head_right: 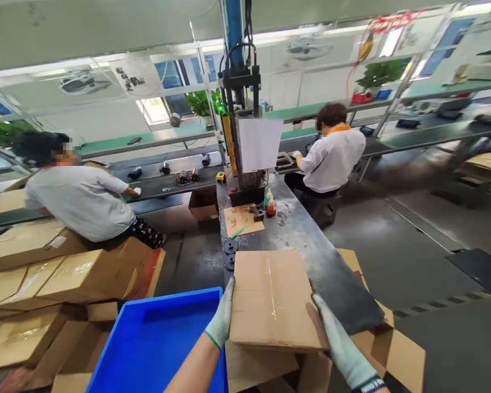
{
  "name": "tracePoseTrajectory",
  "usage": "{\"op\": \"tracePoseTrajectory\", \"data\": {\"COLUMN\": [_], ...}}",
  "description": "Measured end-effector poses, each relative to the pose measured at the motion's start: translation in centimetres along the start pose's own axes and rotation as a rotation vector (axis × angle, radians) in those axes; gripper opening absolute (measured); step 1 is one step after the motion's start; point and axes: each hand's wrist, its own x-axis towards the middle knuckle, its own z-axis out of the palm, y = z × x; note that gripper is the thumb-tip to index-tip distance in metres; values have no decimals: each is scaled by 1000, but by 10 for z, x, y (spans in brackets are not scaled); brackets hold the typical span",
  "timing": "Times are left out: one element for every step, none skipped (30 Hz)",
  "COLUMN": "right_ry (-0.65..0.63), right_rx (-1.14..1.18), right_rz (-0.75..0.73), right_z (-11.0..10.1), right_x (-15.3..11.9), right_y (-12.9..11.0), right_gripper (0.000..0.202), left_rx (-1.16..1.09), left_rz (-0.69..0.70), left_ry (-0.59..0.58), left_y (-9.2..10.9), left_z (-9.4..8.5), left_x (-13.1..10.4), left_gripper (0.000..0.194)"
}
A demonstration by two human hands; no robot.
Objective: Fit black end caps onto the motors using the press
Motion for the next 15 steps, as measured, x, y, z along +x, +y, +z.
{"op": "tracePoseTrajectory", "data": {"right_ry": [-23, -32, -17, 23, 85, 144, 199, 253, 300, 335, 364, 389, 414, 439, 463], "right_rx": [-38, -72, -115, -163, -220, -284, -350, -414, -466, -501, -515, -519, -514, -500, -480], "right_rz": [-5, 9, 34, 75, 128, 189, 248, 295, 316, 302, 261, 211, 160, 119, 90], "right_z": [-5, -8, -9, -9, -7, -5, -2, 0, 3, 6, 9, 12, 17, 21, 26], "right_x": [5, 7, 5, 2, -3, -7, -10, -12, -10, -6, 1, 12, 25, 41, 58], "right_y": [8, 15, 22, 28, 34, 39, 43, 45, 46, 45, 43, 39, 34, 28, 21], "right_gripper": [81, 87, 92, 96, 100, 103, 103, 101, 97, 94, 90, 86, 82, 78, 73], "left_rx": [40, 89, 144, 205, 273, 348, 421, 479, 511, 515, 500, 473, 441, 418, 416], "left_rz": [37, 82, 140, 196, 247, 290, 319, 334, 351, 377, 407, 437, 471, 498, 510], "left_ry": [18, 28, 41, 60, 90, 144, 215, 291, 354, 392, 401, 389, 372, 360, 352], "left_y": [3, 5, 4, 0, -6, -13, -21, -29, -35, -40, -42, -42, -40, -36, -30], "left_z": [7, 13, 15, 16, 15, 13, 12, 10, 10, 11, 13, 16, 19, 22, 26], "left_x": [-1, -4, -11, -19, -28, -36, -41, -44, -44, -40, -33, -23, -10, 4, 18], "left_gripper": [73, 73, 73, 74, 75, 78, 80, 80, 79, 78, 76, 76, 76, 76, 77]}}
